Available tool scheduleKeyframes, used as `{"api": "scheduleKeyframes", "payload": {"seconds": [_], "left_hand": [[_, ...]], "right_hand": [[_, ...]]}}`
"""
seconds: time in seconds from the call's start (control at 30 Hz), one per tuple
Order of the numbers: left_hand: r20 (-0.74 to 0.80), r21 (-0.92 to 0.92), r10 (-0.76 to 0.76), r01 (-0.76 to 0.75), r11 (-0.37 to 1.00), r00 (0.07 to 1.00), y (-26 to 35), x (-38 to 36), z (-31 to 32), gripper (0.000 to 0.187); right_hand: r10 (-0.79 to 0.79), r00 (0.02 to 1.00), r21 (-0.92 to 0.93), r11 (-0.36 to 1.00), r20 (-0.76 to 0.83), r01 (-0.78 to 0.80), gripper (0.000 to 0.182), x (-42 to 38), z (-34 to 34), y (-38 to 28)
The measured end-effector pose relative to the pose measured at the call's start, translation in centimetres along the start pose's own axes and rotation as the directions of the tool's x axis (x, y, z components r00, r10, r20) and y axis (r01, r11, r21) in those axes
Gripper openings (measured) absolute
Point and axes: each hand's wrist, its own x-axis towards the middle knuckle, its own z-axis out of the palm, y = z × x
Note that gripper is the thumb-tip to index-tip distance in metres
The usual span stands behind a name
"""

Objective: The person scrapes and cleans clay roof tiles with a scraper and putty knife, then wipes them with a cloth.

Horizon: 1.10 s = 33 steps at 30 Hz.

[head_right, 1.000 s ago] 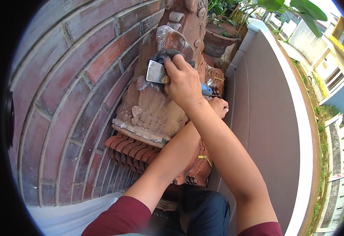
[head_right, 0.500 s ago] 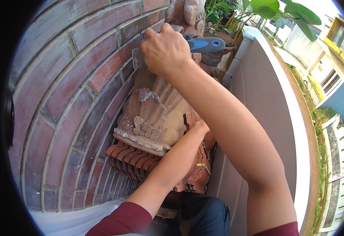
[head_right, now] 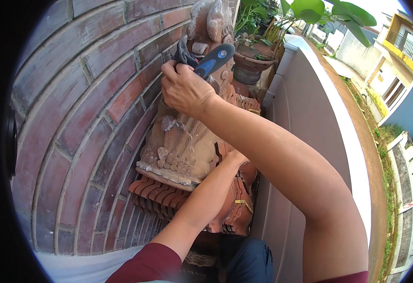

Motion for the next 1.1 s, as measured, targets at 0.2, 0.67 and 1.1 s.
{"api": "scheduleKeyframes", "payload": {"seconds": [0.2, 0.67, 1.1], "left_hand": [[0.003, 0.074, -0.031, 0.031, 0.997, 1.000, 0.3, 0.2, -0.9, 0.045], [0.139, 0.200, -0.135, 0.106, 0.974, 0.981, 2.0, -1.6, -1.4, 0.044], [0.126, 0.309, -0.112, 0.068, 0.949, 0.986, 2.4, -2.1, -1.2, 0.023]], "right_hand": [[-0.168, 0.883, 0.003, 0.983, 0.438, 0.186, 0.023, 2.6, -3.2, -1.4], [0.203, 0.979, 0.251, 0.947, 0.011, -0.199, 0.023, -3.9, 0.6, -4.3], [0.172, 0.981, 0.265, 0.945, 0.093, -0.191, 0.037, -4.0, -2.3, -0.1]]}}
